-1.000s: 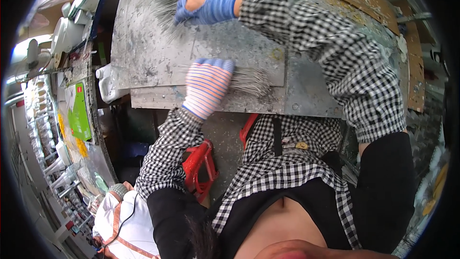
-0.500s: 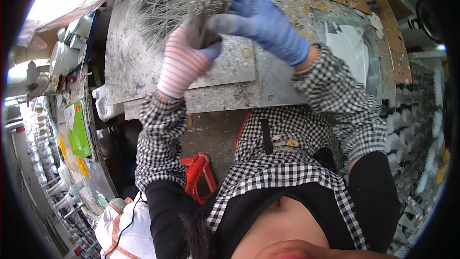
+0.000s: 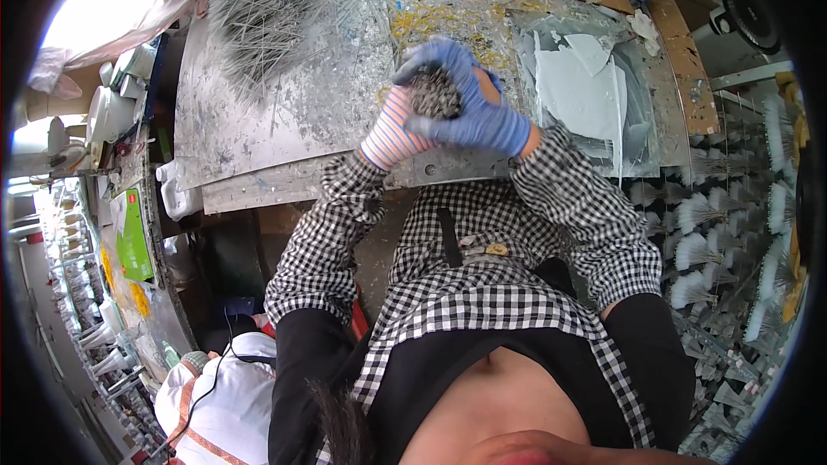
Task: Manually bundling and aligning a large group of thin wires or bristles using a circular tool or guide.
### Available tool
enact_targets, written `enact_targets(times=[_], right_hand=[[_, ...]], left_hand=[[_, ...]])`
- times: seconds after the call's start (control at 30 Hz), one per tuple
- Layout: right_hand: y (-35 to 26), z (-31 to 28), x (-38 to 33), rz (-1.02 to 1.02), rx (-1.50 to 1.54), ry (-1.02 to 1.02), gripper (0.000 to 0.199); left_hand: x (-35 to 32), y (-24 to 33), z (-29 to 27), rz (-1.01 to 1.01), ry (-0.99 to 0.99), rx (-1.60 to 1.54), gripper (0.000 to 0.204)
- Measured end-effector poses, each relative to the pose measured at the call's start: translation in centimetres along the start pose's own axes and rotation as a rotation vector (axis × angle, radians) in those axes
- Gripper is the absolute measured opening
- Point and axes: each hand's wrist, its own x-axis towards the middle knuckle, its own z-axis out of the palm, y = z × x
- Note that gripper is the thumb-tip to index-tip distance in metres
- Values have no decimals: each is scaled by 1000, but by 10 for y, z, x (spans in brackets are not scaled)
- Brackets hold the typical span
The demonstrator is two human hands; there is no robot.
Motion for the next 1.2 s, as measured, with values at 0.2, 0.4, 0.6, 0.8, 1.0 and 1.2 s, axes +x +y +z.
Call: enact_targets(times=[0.2,0.4,0.6,0.8,1.0,1.2], right_hand=[[-25,-49,0,43,-118,-90,91],[-93,-95,57,-627,-331,131,80],[-52,-14,36,-177,-394,-481,57],[-61,-11,53,-382,-556,-156,65],[-91,-16,60,-352,-347,-396,70],[-45,-18,43,-242,-276,-357,83]], left_hand=[[7,-21,23,-25,278,-405,47],[16,40,45,106,357,199,49],[-3,41,35,77,396,175,49],[6,41,60,54,453,158,49],[-33,57,45,13,490,141,49],[-7,48,52,-15,522,140,49]])
